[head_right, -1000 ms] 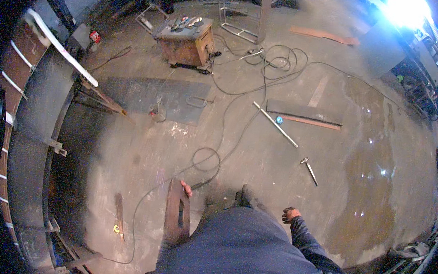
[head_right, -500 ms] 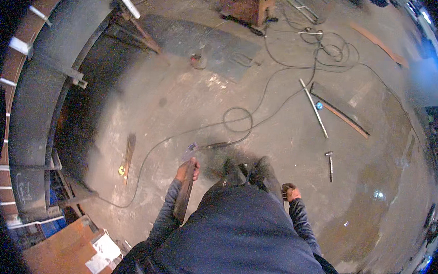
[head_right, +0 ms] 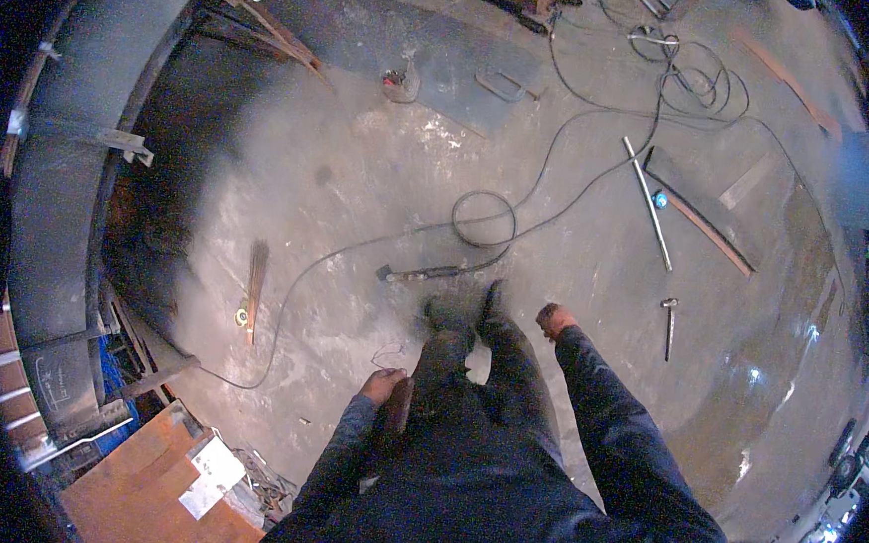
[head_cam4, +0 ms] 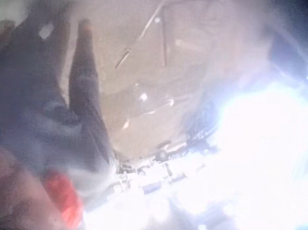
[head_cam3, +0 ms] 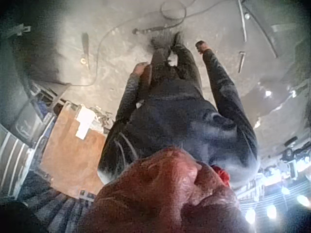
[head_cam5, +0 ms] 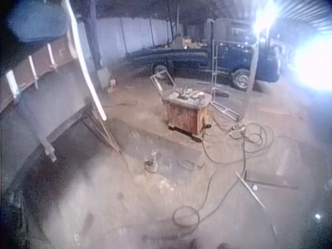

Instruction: The person welds a metal frame using a welding torch and hammer. They repeatedly weld joints, tap the welds with a hammer, and adjust the frame's position while wearing a welding mask.

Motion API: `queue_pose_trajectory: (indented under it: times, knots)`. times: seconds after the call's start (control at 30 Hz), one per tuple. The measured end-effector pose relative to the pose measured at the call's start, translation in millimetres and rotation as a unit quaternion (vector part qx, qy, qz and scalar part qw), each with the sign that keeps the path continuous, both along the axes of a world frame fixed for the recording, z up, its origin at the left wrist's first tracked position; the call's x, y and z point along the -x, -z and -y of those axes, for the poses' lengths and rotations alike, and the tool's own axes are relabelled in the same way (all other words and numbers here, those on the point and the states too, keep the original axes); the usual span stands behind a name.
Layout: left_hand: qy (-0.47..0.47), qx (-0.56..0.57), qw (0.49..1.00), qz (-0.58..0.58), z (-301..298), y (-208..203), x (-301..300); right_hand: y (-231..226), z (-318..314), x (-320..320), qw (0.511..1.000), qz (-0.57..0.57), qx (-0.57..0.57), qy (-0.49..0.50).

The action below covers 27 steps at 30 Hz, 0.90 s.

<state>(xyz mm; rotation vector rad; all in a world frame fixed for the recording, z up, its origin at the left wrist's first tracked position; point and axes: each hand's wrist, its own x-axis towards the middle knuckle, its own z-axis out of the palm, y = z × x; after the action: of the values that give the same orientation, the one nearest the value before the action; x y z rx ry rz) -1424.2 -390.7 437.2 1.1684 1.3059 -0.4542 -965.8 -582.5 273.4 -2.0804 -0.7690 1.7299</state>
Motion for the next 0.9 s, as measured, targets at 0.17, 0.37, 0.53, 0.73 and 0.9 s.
queue_pose_trajectory:
  times: [0.17,0.37,0.53,0.73,0.9]
  knots:
    - [0.164,0.002,0.982,-0.091,1.7,97.4,1.8,20.2,-109.4,15.5,0.991,0.103,0.042,-0.078]
    - [0.133,-0.031,0.984,-0.116,5.3,150.2,-21.2,153.9,-196.0,60.0,0.971,0.138,0.004,-0.196]
    - [0.115,-0.228,0.954,-0.158,28.7,160.3,-2.6,258.2,-250.4,99.9,0.977,0.106,0.029,-0.183]
    - [0.024,-0.13,0.975,-0.18,6.4,147.2,8.6,332.6,-273.3,147.3,0.97,0.086,-0.011,-0.226]
    - [0.009,-0.138,0.965,-0.222,-9.3,142.2,4.5,397.1,-269.7,183.6,0.942,0.207,-0.01,-0.263]
